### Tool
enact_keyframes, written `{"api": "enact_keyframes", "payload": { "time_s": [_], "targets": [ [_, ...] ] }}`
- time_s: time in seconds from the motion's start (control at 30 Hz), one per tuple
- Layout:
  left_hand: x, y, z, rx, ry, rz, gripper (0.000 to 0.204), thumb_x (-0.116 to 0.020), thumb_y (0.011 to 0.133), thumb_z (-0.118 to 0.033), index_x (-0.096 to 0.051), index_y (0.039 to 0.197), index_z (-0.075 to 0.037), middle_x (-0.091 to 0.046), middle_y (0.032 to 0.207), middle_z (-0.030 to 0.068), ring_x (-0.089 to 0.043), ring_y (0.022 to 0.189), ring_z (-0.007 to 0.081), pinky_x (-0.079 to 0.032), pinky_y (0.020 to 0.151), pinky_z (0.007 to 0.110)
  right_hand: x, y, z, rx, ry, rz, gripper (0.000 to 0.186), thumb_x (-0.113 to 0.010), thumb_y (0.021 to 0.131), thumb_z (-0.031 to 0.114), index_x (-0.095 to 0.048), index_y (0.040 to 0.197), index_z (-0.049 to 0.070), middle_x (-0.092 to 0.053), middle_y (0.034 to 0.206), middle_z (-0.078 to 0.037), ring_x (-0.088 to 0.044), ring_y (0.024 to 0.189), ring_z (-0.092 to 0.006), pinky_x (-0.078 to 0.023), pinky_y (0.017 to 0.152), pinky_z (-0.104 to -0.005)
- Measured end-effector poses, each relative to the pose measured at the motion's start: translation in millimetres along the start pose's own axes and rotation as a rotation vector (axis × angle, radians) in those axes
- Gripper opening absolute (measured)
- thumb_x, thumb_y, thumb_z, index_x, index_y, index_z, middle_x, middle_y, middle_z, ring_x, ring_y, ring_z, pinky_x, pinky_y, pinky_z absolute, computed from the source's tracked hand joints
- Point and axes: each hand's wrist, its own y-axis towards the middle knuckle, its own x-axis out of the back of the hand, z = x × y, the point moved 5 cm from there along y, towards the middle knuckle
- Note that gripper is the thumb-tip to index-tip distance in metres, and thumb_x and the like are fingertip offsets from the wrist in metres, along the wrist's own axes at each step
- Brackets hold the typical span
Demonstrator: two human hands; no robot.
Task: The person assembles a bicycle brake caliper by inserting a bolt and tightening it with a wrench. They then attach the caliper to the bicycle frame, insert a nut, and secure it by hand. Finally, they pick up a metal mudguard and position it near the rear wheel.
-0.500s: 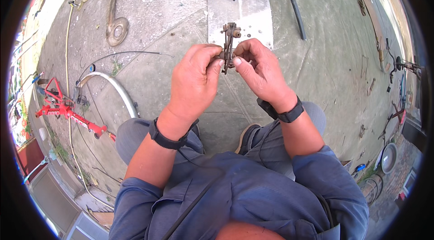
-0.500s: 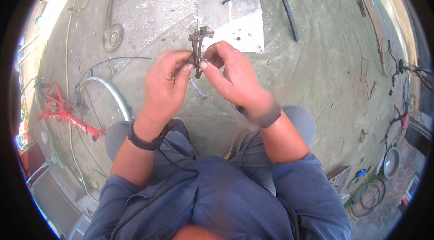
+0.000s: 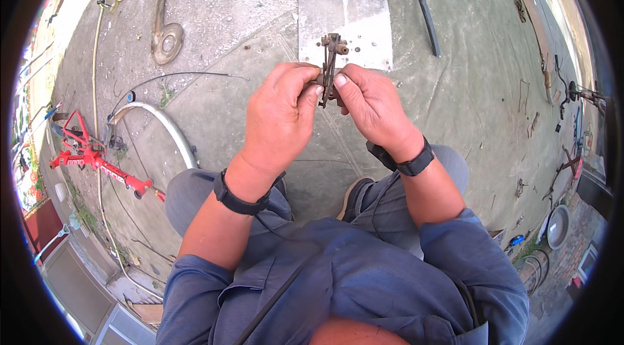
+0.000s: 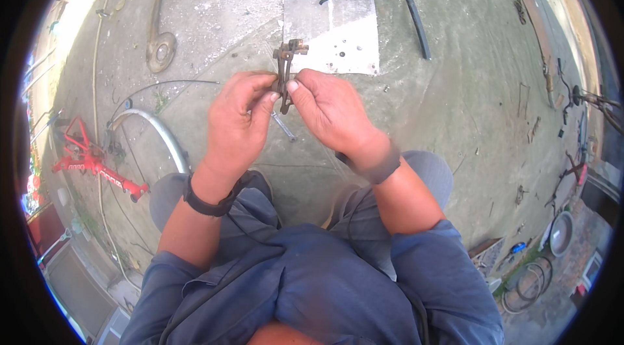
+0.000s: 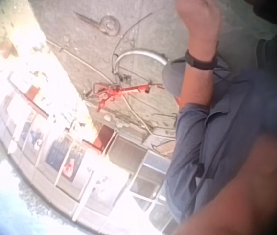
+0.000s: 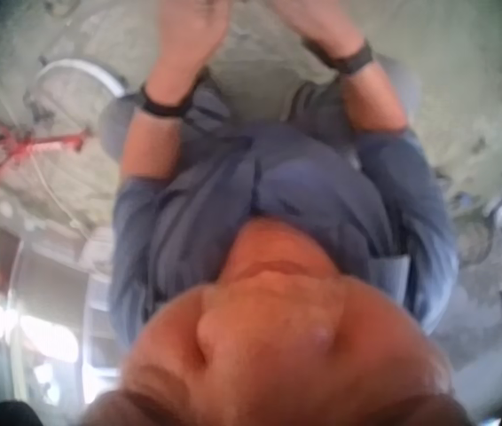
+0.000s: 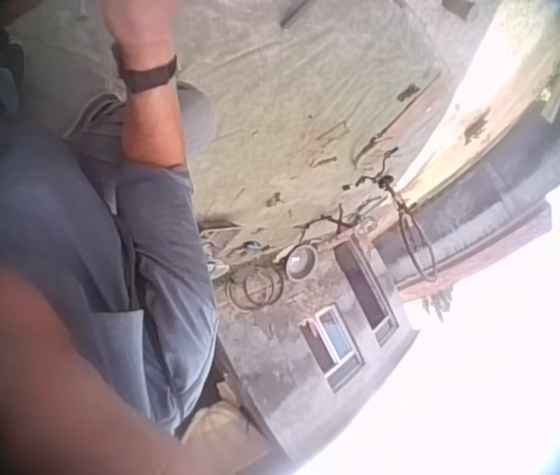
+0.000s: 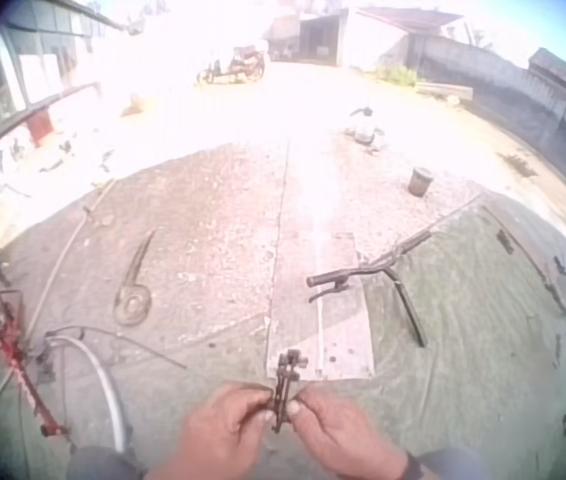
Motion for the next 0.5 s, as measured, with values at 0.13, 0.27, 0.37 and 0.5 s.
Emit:
{"api": "enact_keyframes", "payload": {
  "time_s": [0.13, 0.27, 0.37, 0.5],
  "targets": [
    [0, 1, 0, 0.012, 0.011, 0.011, 0.018, -0.065, 0.087, 0.001, -0.063, 0.105, -0.001, -0.065, 0.101, 0.0131, -0.067, 0.083, 0.0253, -0.054, 0.072, 0.032, 2, 1, 2, 0.041, -0.02, -0.066, 0.02, -0.056, 0.096, 0.021, -0.059, 0.09, 0.002, -0.06, 0.078, -0.018, -0.059, 0.072, -0.0372, -0.047, 0.064, -0.0418],
    [0, 1, 0, 0.009, 0.041, 0.029, 0.018, -0.065, 0.088, 0.002, -0.063, 0.106, 0.0, -0.066, 0.101, 0.013, -0.067, 0.085, 0.0233, -0.054, 0.074, 0.031, 2, 0, 11, 0.176, -0.169, -0.061, 0.025, -0.051, 0.102, 0.023, -0.057, 0.092, 0.001, -0.057, 0.073, -0.005, -0.054, 0.062, -0.0111, -0.046, 0.058, -0.0271],
    [0, 2, 0, -0.029, 0.046, 0.01, 0.017, -0.066, 0.086, -0.001, -0.062, 0.103, -0.003, -0.065, 0.1, 0.0138, -0.066, 0.081, 0.0312, -0.053, 0.069, 0.036, 0, 2, 2, 0.017, -0.135, 0.0, 0.021, -0.052, 0.101, 0.021, -0.057, 0.093, 0.001, -0.057, 0.073, -0.006, -0.055, 0.063, -0.0121, -0.045, 0.058, -0.0288],
    [1, 4, 1, -0.017, 0.02, -0.008, 0.017, -0.067, 0.086, -0.002, -0.062, 0.102, -0.002, -0.065, 0.1, 0.014, -0.066, 0.081, 0.0315, -0.054, 0.069, 0.036, 0, 4, 6, 0.098, -0.073, -0.076, 0.025, -0.051, 0.101, 0.023, -0.058, 0.09, 0.002, -0.057, 0.072, -0.01, -0.056, 0.065, -0.0213, -0.045, 0.059, -0.0338]
  ]
}}
